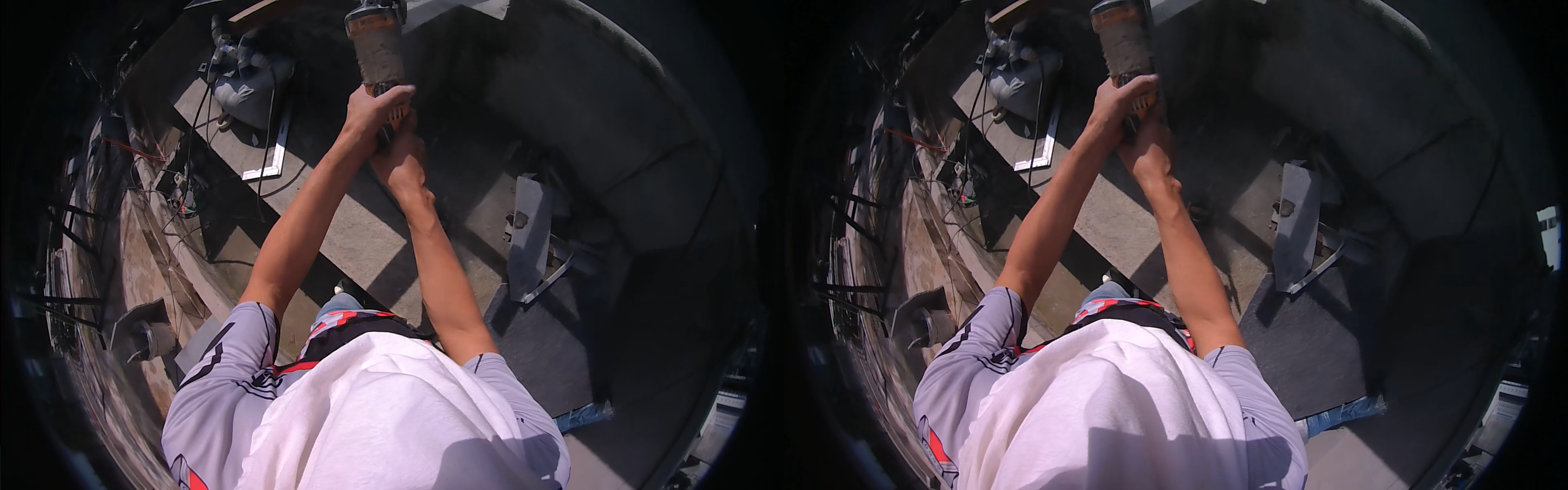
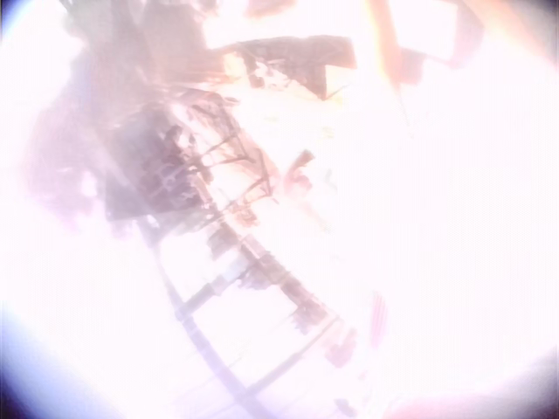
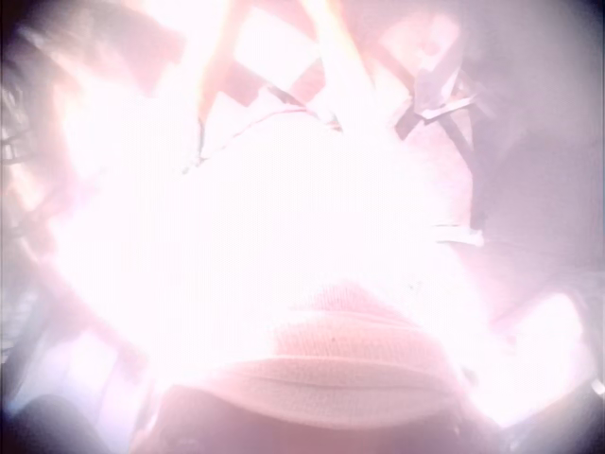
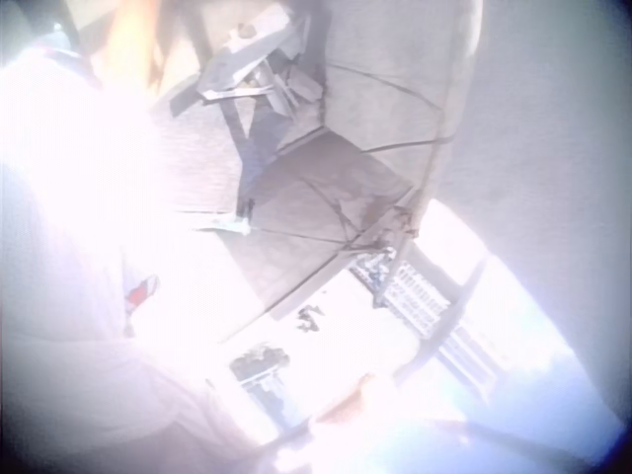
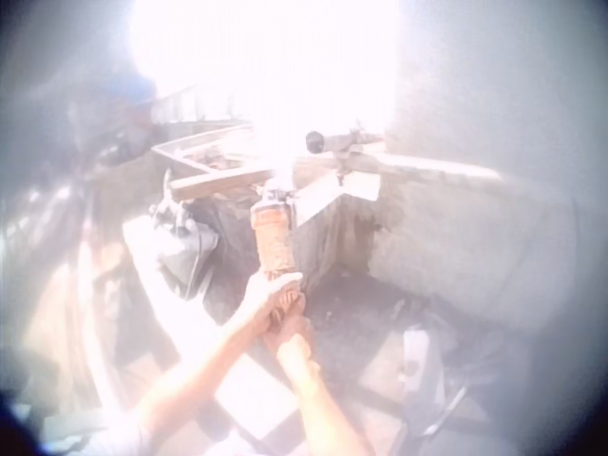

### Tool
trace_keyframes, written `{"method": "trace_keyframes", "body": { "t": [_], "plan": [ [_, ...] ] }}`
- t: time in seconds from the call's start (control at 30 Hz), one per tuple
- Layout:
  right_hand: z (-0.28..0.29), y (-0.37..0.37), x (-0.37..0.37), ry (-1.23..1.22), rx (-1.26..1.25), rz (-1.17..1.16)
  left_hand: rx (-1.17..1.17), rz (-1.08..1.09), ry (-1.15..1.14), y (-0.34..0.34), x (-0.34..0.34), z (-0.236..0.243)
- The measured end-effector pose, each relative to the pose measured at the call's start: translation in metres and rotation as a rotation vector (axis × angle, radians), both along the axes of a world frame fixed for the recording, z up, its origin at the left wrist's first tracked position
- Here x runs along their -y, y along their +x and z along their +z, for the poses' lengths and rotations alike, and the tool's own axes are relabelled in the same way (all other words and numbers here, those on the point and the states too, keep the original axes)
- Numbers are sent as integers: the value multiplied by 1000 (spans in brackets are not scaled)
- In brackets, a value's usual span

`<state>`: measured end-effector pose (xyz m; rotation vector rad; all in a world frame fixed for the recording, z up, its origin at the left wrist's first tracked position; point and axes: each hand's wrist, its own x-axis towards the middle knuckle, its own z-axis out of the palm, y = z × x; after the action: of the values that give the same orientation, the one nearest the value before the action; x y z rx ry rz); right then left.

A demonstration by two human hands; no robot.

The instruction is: The person uses an angle grinder to cut and grind a large stone slab on a rooftop work area. After finishing the grinding, the person picks up and folds a dark cloth with reflective stripes.

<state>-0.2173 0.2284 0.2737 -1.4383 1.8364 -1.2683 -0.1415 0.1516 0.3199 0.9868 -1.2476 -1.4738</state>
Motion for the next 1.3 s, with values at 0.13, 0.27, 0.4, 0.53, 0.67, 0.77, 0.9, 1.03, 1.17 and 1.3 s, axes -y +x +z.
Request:
{"method": "trace_keyframes", "body": {
  "t": [0.13,0.27,0.4,0.53,0.67,0.77,0.9,1.03,1.17,1.3],
  "plan": [
    [-2,-1,-7,-6,14,6,-13,17,10,0,-4,-5],
    [-8,-1,-6,-2,-9,4,7,9,2,0,-5,-4],
    [-7,0,0,63,-21,-6,5,-1,-15,1,1,-5],
    [-7,2,8,41,-21,-12,-24,-26,-15,3,4,-2],
    [-8,1,16,21,-31,-22,-155,-107,40,3,16,4],
    [-2,0,20,-9,-32,-2,-206,-133,70,3,33,8],
    [7,-2,23,31,-67,-1,-199,-127,78,2,39,8],
    [-1,-3,14,11,-53,-19,-144,-97,74,0,31,4],
    [-7,-3,1,47,-22,-16,-151,-50,46,-4,11,4],
    [-8,-1,-7,41,-27,-15,-151,-47,40,-2,3,2]
  ]
}}
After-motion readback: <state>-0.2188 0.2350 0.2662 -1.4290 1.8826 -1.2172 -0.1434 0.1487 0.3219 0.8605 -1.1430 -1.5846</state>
